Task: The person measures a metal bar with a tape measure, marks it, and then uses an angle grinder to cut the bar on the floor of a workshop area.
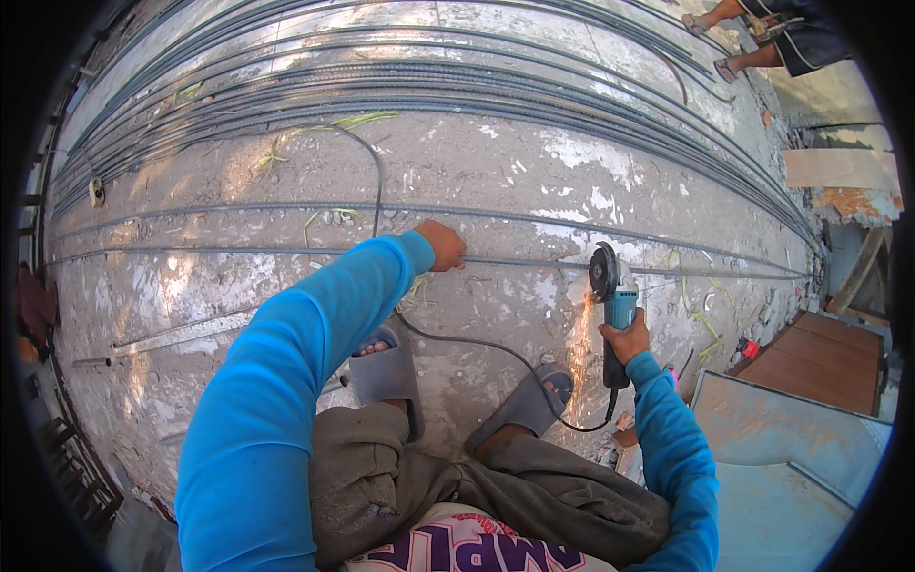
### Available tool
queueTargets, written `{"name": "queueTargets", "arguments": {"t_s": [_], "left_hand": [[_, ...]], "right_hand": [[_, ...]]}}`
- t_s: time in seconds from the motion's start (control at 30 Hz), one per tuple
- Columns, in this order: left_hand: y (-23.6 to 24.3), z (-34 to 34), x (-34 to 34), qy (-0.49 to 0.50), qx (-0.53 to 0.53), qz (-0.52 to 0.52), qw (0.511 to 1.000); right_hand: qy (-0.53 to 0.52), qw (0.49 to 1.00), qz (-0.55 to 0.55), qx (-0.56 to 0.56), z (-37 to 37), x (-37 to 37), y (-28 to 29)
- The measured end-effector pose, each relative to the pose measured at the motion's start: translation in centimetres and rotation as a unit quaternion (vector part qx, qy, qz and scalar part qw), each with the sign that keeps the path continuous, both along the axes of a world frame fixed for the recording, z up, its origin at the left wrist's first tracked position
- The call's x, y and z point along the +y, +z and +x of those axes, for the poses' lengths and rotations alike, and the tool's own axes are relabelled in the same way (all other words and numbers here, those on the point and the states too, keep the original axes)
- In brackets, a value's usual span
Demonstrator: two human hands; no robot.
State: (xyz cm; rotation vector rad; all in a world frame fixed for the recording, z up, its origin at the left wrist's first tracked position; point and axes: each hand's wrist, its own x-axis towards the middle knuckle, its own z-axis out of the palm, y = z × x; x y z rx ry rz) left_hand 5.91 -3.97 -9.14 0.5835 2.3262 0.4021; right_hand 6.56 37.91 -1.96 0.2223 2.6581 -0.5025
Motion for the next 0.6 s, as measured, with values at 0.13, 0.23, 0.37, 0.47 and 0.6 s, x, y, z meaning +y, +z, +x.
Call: {"name": "queueTargets", "arguments": {"t_s": [0.13,0.23,0.37,0.47,0.6], "left_hand": [[0.55,-0.11,0.11,-0.003,-0.012,-0.007,1.0],[0.41,-0.15,0.14,-0.006,-0.015,-0.009,1.0],[0.15,-0.22,0.02,-0.007,-0.017,-0.006,1.0],[0.0,-0.25,-0.01,-0.003,-0.015,-0.004,1.0],[-0.19,-0.29,-0.03,0.003,-0.016,-0.001,1.0]], "right_hand": [[0.001,1.0,0.005,-0.001,0.01,-0.06,0.2],[0.003,1.0,0.01,-0.002,0.13,0.11,0.09],[-0.001,1.0,0.007,-0.005,0.05,-0.17,0.33],[0.003,1.0,0.005,-0.003,0.0,-0.08,0.25],[0.008,1.0,0.002,-0.002,0.07,0.26,-0.11]]}}
